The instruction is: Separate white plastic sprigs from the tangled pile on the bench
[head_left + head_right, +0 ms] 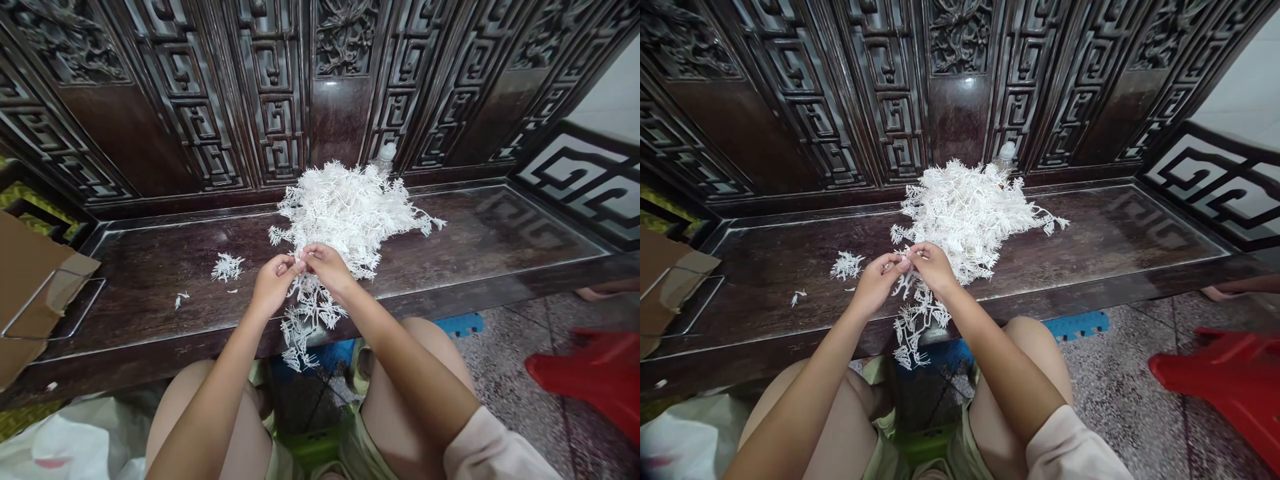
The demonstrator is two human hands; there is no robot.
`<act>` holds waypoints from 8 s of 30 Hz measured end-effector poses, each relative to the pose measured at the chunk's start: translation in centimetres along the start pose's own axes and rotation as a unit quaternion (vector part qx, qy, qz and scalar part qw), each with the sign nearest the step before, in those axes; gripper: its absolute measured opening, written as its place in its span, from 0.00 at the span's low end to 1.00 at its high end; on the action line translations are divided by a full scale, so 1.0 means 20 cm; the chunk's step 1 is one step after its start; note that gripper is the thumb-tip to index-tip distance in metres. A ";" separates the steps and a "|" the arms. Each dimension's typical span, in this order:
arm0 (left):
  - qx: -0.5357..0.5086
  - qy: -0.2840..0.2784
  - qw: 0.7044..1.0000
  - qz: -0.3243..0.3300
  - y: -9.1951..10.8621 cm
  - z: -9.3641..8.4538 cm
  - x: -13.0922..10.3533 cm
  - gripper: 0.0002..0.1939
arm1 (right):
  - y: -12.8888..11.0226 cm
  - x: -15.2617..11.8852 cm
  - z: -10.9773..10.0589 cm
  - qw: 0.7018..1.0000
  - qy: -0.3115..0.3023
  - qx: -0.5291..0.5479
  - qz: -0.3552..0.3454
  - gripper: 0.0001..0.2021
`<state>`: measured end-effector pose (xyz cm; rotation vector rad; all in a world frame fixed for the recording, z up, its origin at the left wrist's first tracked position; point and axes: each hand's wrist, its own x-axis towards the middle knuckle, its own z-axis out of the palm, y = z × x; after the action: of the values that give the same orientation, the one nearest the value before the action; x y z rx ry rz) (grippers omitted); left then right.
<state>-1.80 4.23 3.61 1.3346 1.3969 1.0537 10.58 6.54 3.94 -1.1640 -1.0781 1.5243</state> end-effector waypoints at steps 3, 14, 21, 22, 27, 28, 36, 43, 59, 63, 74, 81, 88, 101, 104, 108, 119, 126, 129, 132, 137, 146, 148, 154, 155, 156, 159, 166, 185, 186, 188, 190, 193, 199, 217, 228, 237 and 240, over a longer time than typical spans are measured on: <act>0.020 0.018 1.000 0.003 -0.01 0.00 0.00 0.12 | 0.00 0.00 -0.01 1.000 -0.006 -0.019 -0.020 0.08; 0.087 0.030 0.995 0.038 0.02 -0.01 0.00 0.07 | 0.00 -0.02 0.02 0.993 -0.034 -0.098 -0.062 0.05; -0.014 -0.040 0.999 0.016 0.02 -0.05 0.01 0.11 | -0.02 -0.02 0.00 0.993 -0.021 -0.108 -0.051 0.07; -0.029 -0.047 0.998 0.011 0.02 -0.06 0.01 0.12 | -0.03 -0.03 0.00 0.994 -0.028 -0.100 -0.043 0.07; -0.018 -0.035 0.999 0.032 -0.01 -0.08 0.02 0.14 | -0.09 -0.05 -0.02 0.988 -0.118 -0.102 0.002 0.08; -0.006 -0.029 0.999 0.042 -0.01 -0.08 0.02 0.15 | -0.09 -0.06 -0.02 0.984 -0.131 -0.117 0.005 0.09; 0.016 -0.013 0.999 0.048 0.00 -0.06 0.02 0.16 | -0.05 -0.04 -0.05 0.978 -0.126 -0.167 0.007 0.10; 0.016 -0.017 0.999 0.028 0.01 -0.06 0.01 0.15 | -0.06 -0.04 -0.04 0.992 -0.104 -0.050 0.057 0.08; 0.205 0.050 0.972 0.102 0.02 -0.03 -0.02 0.09 | -0.03 -0.03 -0.03 0.994 -0.077 -0.071 0.035 0.12; 0.138 0.063 0.986 0.065 0.02 -0.02 -0.03 0.09 | -0.06 -0.03 -0.04 0.987 -0.118 -0.101 0.032 0.08; 0.203 0.028 0.976 0.076 0.01 0.03 -0.01 0.10 | -0.05 -0.06 -0.02 0.906 -0.012 -0.412 -0.097 0.07; 0.145 0.045 0.985 0.082 0.01 0.07 -0.03 0.10 | 0.00 -0.06 0.00 0.945 -0.043 -0.310 -0.095 0.05; 0.088 0.113 0.987 0.069 0.00 0.10 -0.04 0.08 | 0.04 -0.05 0.03 0.969 -0.030 -0.233 -0.078 0.05; -0.178 0.199 0.963 -0.024 0.01 -0.24 0.09 0.05 | -0.06 -0.06 -0.08 0.981 -0.030 -0.188 -0.036 0.08; -0.321 0.053 0.937 -0.131 0.00 -0.20 0.08 0.03 | -0.02 -0.01 -0.09 0.982 -0.044 -0.184 -0.014 0.09; -0.375 -0.049 0.907 -0.186 -0.02 -0.07 0.06 0.04 | 0.04 0.00 -0.07 0.979 -0.072 -0.188 -0.013 0.09; -0.383 0.047 0.895 -0.223 -0.02 -0.02 0.06 0.12 | 0.07 0.00 -0.04 0.980 -0.063 -0.186 -0.024 0.11; -0.382 0.087 0.895 -0.215 -0.05 -0.01 0.05 0.09 | 0.07 0.00 -0.04 0.979 -0.048 -0.196 -0.005 0.10; -0.396 0.064 0.886 -0.233 -0.02 -0.02 0.05 0.11 | 0.05 0.00 -0.04 0.987 -0.047 -0.154 0.007 0.10; -0.410 0.008 0.881 -0.234 0.00 -0.03 0.04 0.05 | 0.03 -0.02 -0.03 0.990 -0.037 -0.138 0.009 0.09; -0.313 -0.025 0.936 -0.157 -0.02 -0.02 0.03 0.06 | 0.00 -0.03 -0.03 0.992 -0.038 -0.120 0.018 0.09; -0.126 0.001 0.991 -0.045 -0.01 0.00 0.02 0.10 | -0.04 -0.04 -0.03 0.994 -0.059 -0.062 0.075 0.08; -0.128 0.005 0.991 -0.046 0.00 -0.01 0.02 0.10 | -0.06 -0.05 -0.03 0.992 -0.062 -0.050 0.096 0.08; -0.146 0.023 0.988 -0.042 -0.01 -0.01 0.02 0.09 | -0.09 -0.06 -0.02 0.991 -0.094 -0.056 0.080 0.06; -0.147 0.021 0.988 -0.043 -0.01 -0.01 0.03 0.09 | -0.09 -0.06 -0.02 0.991 -0.095 -0.059 0.079 0.07; -0.147 0.017 0.988 -0.044 -0.01 -0.02 0.03 0.09 | -0.09 -0.06 -0.02 0.991 -0.093 -0.061 0.079 0.07; -0.148 -0.005 0.988 -0.039 -0.01 -0.02 0.03 0.09 | -0.08 -0.06 -0.01 0.990 -0.089 -0.078 0.081 0.08; -0.149 -0.034 0.988 0.003 0.00 -0.02 0.01 0.11 | -0.06 -0.05 -0.02 0.976 -0.124 -0.160 0.077 0.09; -0.370 0.206 0.899 -0.115 -0.02 -0.09 0.06 0.08 | -0.06 -0.09 0.03 0.997 -0.045 -0.053 0.028 0.09; -0.387 0.251 0.881 -0.108 -0.02 -0.16 0.08 0.09 | -0.08 -0.09 -0.01 0.998 -0.038 -0.031 0.029 0.08; -0.396 0.249 0.882 -0.058 -0.01 -0.29 0.11 0.06 | -0.13 -0.10 -0.08 1.000 0.019 -0.019 0.004 0.07; -0.411 0.182 0.890 -0.076 0.01 -0.36 0.11 0.05 | -0.17 -0.09 -0.13 0.996 0.068 -0.060 -0.018 0.07; -0.454 0.077 0.876 -0.147 0.04 -0.32 0.08 0.05 | -0.17 -0.08 -0.14 0.990 0.011 -0.144 -0.001 0.11; -0.464 -0.007 0.852 -0.241 0.02 -0.13 0.07 0.05 | -0.05 -0.07 -0.03 0.980 -0.043 -0.193 0.005 0.13; -0.278 -0.026 0.954 -0.110 -0.01 -0.03 0.03 0.16 | 0.03 -0.05 -0.02 0.975 -0.081 -0.205 -0.010 0.11; 0.097 0.108 0.988 0.045 0.02 -0.01 -0.03 0.08 | -0.02 -0.06 -0.02 0.965 -0.070 -0.248 -0.047 0.10; 0.048 0.034 0.998 0.039 -0.01 -0.02 0.00 0.09 | -0.01 -0.06 -0.02 0.952 -0.077 -0.278 -0.100 0.11; 0.074 0.055 0.995 0.042 0.00 -0.02 0.00 0.10 | -0.01 -0.06 -0.01 0.950 -0.074 -0.282 -0.107 0.11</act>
<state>-2.13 4.18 3.70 1.4719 1.5378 1.1114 11.02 5.36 4.39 -1.2642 -1.7599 1.1749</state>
